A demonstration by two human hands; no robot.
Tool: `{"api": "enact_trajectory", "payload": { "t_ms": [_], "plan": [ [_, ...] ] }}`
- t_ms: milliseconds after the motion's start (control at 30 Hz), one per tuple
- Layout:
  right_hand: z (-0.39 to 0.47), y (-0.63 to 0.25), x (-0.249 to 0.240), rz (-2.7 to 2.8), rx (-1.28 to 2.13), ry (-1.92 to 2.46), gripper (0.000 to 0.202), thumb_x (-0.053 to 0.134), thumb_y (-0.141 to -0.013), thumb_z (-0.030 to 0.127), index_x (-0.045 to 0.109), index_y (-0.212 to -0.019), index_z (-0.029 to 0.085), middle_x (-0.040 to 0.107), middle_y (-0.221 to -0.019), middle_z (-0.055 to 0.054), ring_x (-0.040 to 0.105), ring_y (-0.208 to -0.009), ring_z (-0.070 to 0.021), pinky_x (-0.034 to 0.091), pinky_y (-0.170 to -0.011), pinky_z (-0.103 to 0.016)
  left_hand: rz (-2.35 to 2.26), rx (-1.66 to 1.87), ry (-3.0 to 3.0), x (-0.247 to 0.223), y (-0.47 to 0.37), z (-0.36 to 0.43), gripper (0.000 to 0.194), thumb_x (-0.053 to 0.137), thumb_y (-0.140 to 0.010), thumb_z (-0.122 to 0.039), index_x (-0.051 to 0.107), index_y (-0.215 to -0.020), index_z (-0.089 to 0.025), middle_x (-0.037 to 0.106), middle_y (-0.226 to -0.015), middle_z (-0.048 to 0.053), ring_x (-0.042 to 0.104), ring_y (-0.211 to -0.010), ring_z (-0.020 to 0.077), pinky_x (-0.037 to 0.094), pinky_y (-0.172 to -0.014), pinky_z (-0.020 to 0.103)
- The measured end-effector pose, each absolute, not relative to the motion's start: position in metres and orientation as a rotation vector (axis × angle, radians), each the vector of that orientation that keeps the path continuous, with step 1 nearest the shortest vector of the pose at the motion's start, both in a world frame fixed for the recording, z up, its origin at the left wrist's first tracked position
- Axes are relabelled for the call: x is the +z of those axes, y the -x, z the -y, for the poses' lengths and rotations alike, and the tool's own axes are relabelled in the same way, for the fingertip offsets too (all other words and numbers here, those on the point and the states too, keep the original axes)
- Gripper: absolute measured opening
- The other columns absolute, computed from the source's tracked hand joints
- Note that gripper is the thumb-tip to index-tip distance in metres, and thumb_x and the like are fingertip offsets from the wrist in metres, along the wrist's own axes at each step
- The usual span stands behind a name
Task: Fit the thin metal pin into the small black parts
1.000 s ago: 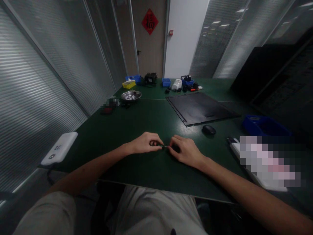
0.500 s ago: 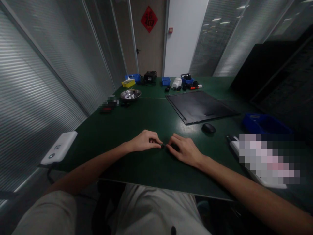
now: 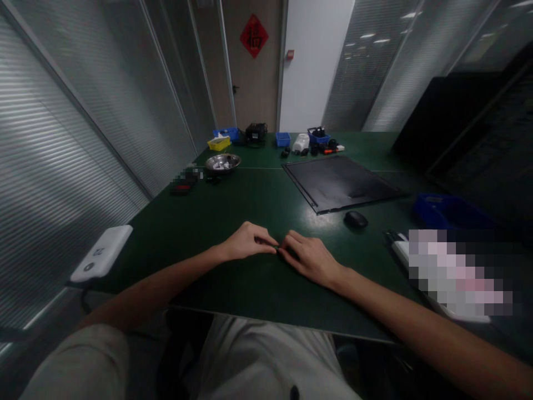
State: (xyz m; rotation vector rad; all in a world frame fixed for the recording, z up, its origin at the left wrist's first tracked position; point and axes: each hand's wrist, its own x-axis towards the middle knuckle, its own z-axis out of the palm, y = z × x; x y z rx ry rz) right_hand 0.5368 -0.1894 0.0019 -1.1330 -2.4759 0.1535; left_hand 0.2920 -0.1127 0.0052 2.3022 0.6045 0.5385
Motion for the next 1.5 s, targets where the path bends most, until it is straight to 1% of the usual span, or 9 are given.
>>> {"api": "enact_trajectory", "payload": {
  "t_ms": [200,367,500,600,733,967,1267,1433,1500],
  "plan": [
    [0.189,-0.537,0.002,2.47,0.174,1.135,0.016,0.046,-0.109,0.032,0.057,-0.104,0.021,0.061,-0.097,-0.004,0.059,-0.075,-0.016,0.038,-0.062,-0.028,-0.596,0.553,-2.25,0.005,-0.292,0.114,0.026,0.08,-0.088,-0.036,0.083,-0.106,-0.018,0.074,-0.087,0.005,0.063,-0.074,0.0144,0.044,-0.068,0.025],
    [0.191,-0.537,0.005,2.483,0.155,1.182,0.016,0.048,-0.108,0.033,0.058,-0.103,0.021,0.06,-0.096,-0.003,0.058,-0.074,-0.0155,0.036,-0.061,-0.028,-0.591,0.556,-2.186,0.012,-0.291,0.111,0.023,0.079,-0.089,-0.033,0.082,-0.106,-0.019,0.075,-0.103,0.007,0.065,-0.083,0.0158,0.046,-0.071,0.025],
    [0.19,-0.537,0.006,2.482,0.156,1.185,0.016,0.049,-0.108,0.033,0.058,-0.103,0.021,0.061,-0.097,-0.003,0.058,-0.072,-0.0149,0.037,-0.061,-0.028,-0.718,0.598,-2.239,0.01,-0.291,0.106,0.023,0.075,-0.092,-0.031,0.08,-0.111,-0.019,0.072,-0.102,0.006,0.062,-0.078,0.0146,0.046,-0.069,0.026],
    [0.189,-0.538,0.005,2.467,0.175,1.171,0.015,0.05,-0.107,0.033,0.058,-0.102,0.021,0.061,-0.097,-0.003,0.058,-0.073,-0.0149,0.038,-0.062,-0.028,-0.705,0.577,-2.35,0.006,-0.293,0.104,0.023,0.072,-0.095,-0.028,0.078,-0.115,-0.02,0.071,-0.107,0.007,0.063,-0.091,0.0181,0.048,-0.08,0.029],
    [0.188,-0.539,0.005,2.441,0.213,1.163,0.015,0.051,-0.107,0.034,0.059,-0.103,0.022,0.062,-0.099,-0.003,0.058,-0.073,-0.0151,0.038,-0.062,-0.028,-0.688,0.568,-2.471,0.004,-0.295,0.104,0.019,0.072,-0.095,-0.028,0.078,-0.112,-0.023,0.07,-0.114,0.007,0.061,-0.111,0.0229,0.047,-0.096,0.036],
    [0.191,-0.542,0.008,2.348,0.258,1.12,0.015,0.054,-0.105,0.034,0.06,-0.101,0.021,0.063,-0.098,-0.003,0.06,-0.075,-0.0152,0.041,-0.067,-0.027,-0.499,0.646,-2.463,0.017,-0.29,0.113,0.023,0.06,-0.102,-0.024,0.074,-0.12,-0.02,0.071,-0.114,0.009,0.062,-0.109,0.0206,0.047,-0.099,0.035],
    [0.191,-0.543,0.008,2.322,0.273,1.073,0.016,0.054,-0.105,0.034,0.062,-0.1,0.021,0.065,-0.098,-0.005,0.061,-0.076,-0.0155,0.043,-0.067,-0.027,-0.443,0.514,-2.587,0.018,-0.292,0.118,0.024,0.071,-0.096,-0.038,0.074,-0.111,-0.019,0.071,-0.113,0.01,0.061,-0.11,0.0241,0.047,-0.099,0.037],
    [0.189,-0.543,0.008,2.307,0.266,1.084,0.017,0.054,-0.105,0.036,0.062,-0.099,0.021,0.065,-0.097,-0.004,0.061,-0.075,-0.0155,0.043,-0.067,-0.028,-0.594,0.561,-2.583,0.014,-0.297,0.122,0.017,0.068,-0.097,-0.031,0.072,-0.109,-0.02,0.069,-0.117,0.009,0.06,-0.113,0.0238,0.047,-0.101,0.037],
    [0.189,-0.543,0.008,2.308,0.265,1.094,0.018,0.054,-0.105,0.036,0.062,-0.098,0.022,0.064,-0.095,-0.004,0.06,-0.073,-0.0154,0.043,-0.066,-0.028,-0.666,0.566,-2.559,0.014,-0.298,0.123,0.02,0.07,-0.095,-0.03,0.071,-0.112,-0.02,0.069,-0.116,0.009,0.061,-0.112,0.024,0.049,-0.099,0.037]
  ]
}}
